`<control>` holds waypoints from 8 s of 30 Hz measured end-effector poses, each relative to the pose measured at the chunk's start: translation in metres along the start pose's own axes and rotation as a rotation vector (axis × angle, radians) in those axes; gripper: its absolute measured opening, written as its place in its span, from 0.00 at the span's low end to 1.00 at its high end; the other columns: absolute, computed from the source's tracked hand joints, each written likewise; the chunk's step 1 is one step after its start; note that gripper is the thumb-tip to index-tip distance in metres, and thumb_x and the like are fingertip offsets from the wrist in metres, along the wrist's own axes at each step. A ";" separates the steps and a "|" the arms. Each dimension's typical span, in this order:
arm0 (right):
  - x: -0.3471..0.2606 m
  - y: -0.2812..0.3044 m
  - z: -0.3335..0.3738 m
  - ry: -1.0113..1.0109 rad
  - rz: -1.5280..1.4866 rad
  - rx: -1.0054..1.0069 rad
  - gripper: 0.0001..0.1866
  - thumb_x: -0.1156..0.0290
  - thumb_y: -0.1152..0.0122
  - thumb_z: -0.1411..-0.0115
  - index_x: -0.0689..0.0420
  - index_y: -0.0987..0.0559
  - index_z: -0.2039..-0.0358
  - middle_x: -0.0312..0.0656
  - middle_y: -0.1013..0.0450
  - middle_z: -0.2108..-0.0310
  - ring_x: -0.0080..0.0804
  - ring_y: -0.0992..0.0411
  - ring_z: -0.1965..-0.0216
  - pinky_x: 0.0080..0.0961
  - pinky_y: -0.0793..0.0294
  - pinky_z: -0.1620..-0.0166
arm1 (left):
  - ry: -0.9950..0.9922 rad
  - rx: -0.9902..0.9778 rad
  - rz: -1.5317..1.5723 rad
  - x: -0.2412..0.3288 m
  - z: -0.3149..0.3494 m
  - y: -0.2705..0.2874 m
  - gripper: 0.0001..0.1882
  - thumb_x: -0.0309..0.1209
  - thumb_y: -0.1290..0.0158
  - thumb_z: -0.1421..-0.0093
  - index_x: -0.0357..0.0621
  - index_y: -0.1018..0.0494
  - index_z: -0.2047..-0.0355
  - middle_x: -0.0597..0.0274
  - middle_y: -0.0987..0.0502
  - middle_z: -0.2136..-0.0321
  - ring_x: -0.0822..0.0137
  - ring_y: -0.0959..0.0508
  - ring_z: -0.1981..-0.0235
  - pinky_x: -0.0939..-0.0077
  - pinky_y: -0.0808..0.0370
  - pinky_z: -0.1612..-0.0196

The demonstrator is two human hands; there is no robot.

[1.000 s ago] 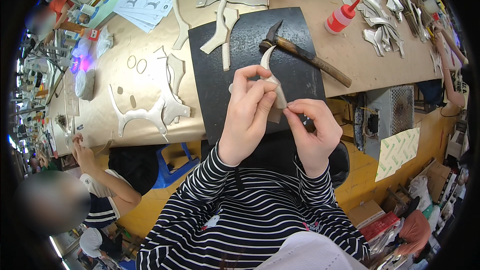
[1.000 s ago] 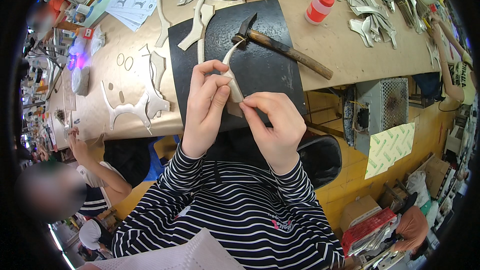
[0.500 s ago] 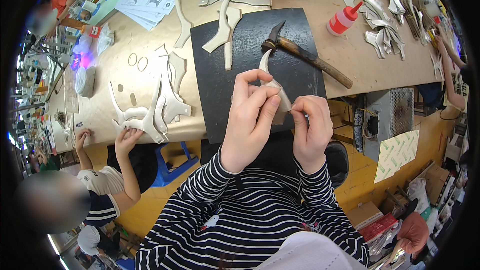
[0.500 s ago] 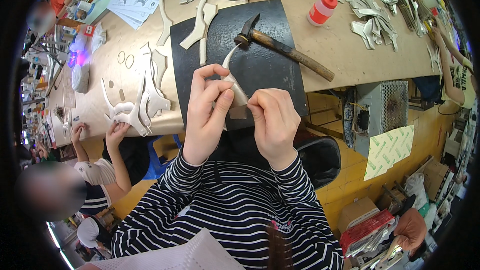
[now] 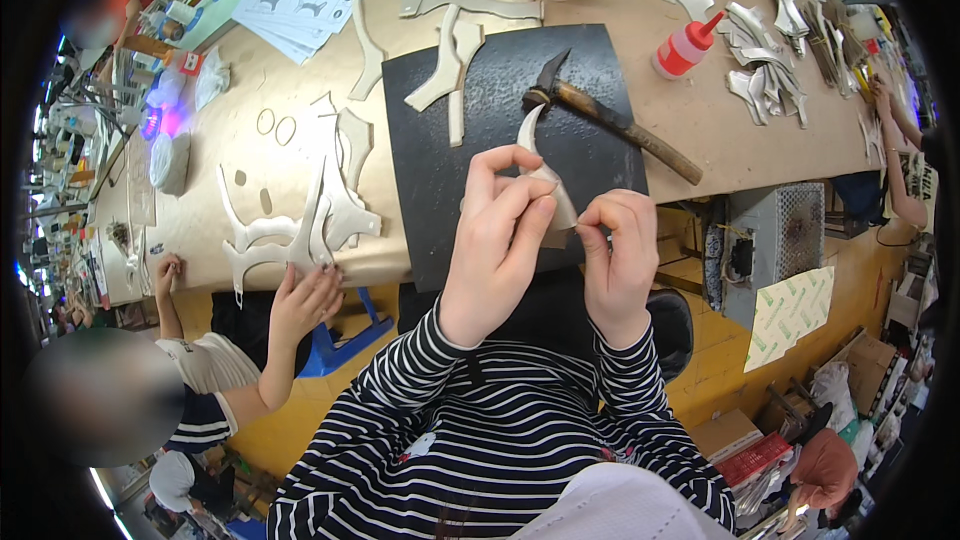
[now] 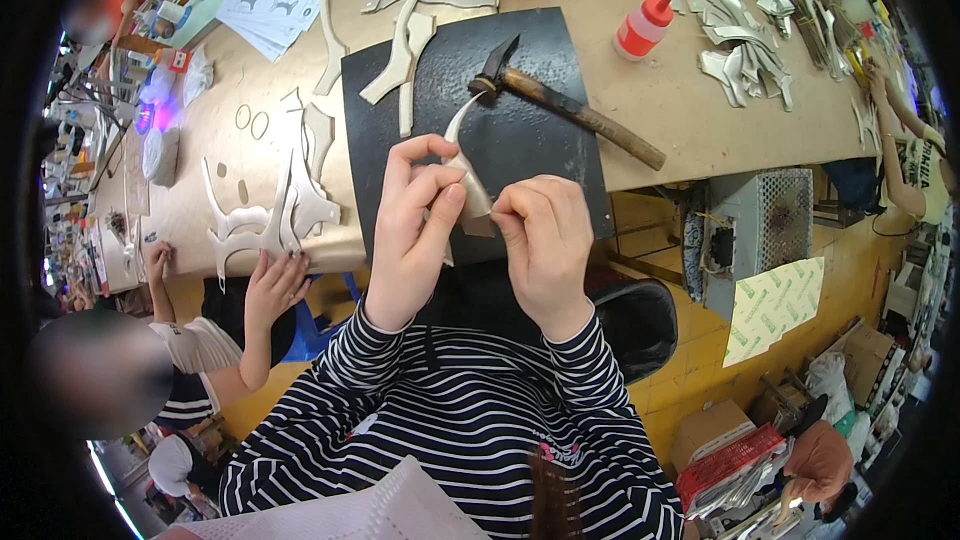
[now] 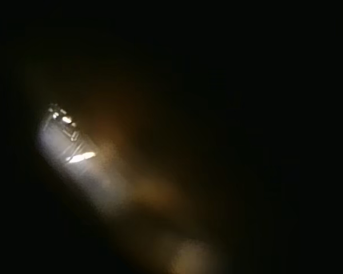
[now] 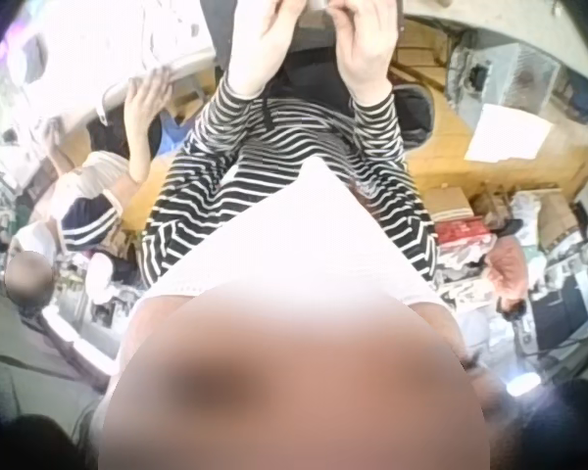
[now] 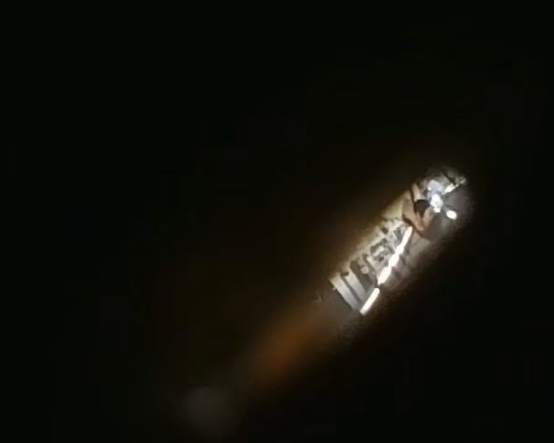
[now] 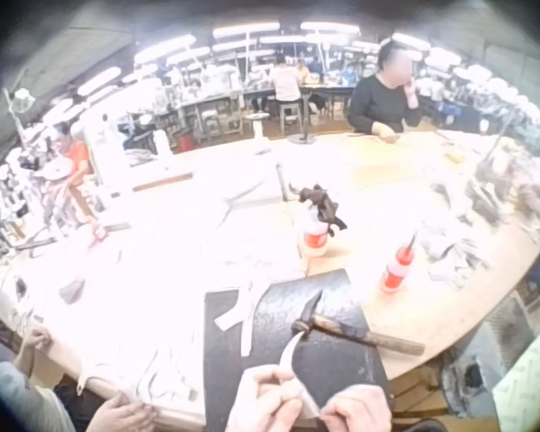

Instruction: The person applies glue from a red-capped bottle to the edges of several white plastic or foam parts on a workbench. They handle each part individually, apply glue along edges, and place them back on the table. A hammer and other parts are visible on the work surface.

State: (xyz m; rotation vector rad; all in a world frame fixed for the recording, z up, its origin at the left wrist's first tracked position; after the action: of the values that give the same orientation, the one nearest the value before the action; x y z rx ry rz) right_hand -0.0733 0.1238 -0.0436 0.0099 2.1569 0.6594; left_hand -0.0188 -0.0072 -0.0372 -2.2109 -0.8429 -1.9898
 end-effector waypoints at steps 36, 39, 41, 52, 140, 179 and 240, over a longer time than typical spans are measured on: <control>0.245 0.087 -0.292 -0.655 -0.962 0.339 0.21 0.77 0.49 0.39 0.66 0.37 0.46 0.49 0.33 0.51 0.40 0.31 0.52 0.31 0.27 0.49 | -0.171 -0.066 -0.396 -0.079 0.000 -0.011 0.02 0.28 0.46 0.45 0.46 0.25 0.71 0.67 0.27 0.74 0.65 0.28 0.69 0.71 0.36 0.64; 0.281 0.089 -0.264 -1.027 -0.629 0.208 0.26 0.65 0.42 0.41 0.54 0.36 0.43 0.49 0.43 0.43 0.38 0.42 0.47 0.34 0.38 0.46 | -0.168 -0.065 -0.376 -0.080 0.000 -0.010 0.02 0.29 0.46 0.45 0.46 0.25 0.71 0.67 0.27 0.74 0.66 0.28 0.69 0.72 0.36 0.64; 0.286 0.105 -0.258 -1.028 -0.613 0.333 0.27 0.65 0.41 0.42 0.51 0.36 0.43 0.47 0.44 0.42 0.35 0.43 0.46 0.33 0.38 0.47 | -0.168 -0.064 -0.367 -0.080 0.000 -0.009 0.02 0.29 0.46 0.45 0.46 0.25 0.71 0.67 0.27 0.74 0.65 0.28 0.68 0.71 0.36 0.64; -0.042 0.176 -0.200 0.116 -0.217 0.045 0.21 0.68 0.54 0.37 0.67 0.32 0.47 0.45 0.37 0.43 0.33 0.36 0.45 0.27 0.38 0.44 | -0.219 -0.047 -0.364 -0.090 0.009 -0.007 0.04 0.33 0.49 0.42 0.49 0.26 0.70 0.67 0.27 0.71 0.65 0.27 0.64 0.71 0.35 0.60; 0.136 0.095 -0.094 -0.337 0.018 -0.028 0.28 0.76 0.36 0.46 0.64 0.34 0.46 0.43 0.32 0.54 0.28 0.32 0.52 0.24 0.34 0.48 | 0.263 0.566 -0.425 -0.137 0.096 0.182 0.09 0.27 0.46 0.44 0.39 0.25 0.62 0.58 0.26 0.64 0.64 0.26 0.63 0.74 0.30 0.57; 0.039 0.038 -0.010 -0.474 -0.888 0.310 0.44 0.46 0.35 0.49 0.55 0.43 0.39 0.46 0.36 0.49 0.35 0.36 0.48 0.33 0.28 0.52 | 0.152 0.571 -0.489 -0.162 -0.075 0.153 0.15 0.25 0.47 0.45 0.37 0.27 0.57 0.52 0.25 0.59 0.56 0.26 0.55 0.68 0.32 0.50; -0.033 0.015 -0.008 0.136 -0.632 0.335 0.41 0.37 0.42 0.49 0.60 0.42 0.51 0.54 0.33 0.59 0.49 0.25 0.66 0.29 0.20 0.71 | 0.116 0.020 0.171 -0.006 0.035 0.054 0.10 0.22 0.45 0.47 0.27 0.27 0.64 0.59 0.31 0.75 0.70 0.31 0.74 0.79 0.36 0.70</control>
State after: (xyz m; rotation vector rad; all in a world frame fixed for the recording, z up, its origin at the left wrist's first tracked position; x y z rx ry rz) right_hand -0.0621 0.1251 -0.0084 -0.5277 2.2026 -0.0675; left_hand 0.0355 -0.0412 -0.0319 -2.0565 -0.6347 -1.9968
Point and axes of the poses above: each hand's wrist, its own z-axis away from the middle knuckle, its own y-axis out of the back of the hand, x = y × z, the point moved 5 cm from there along -z, towards the middle knuckle
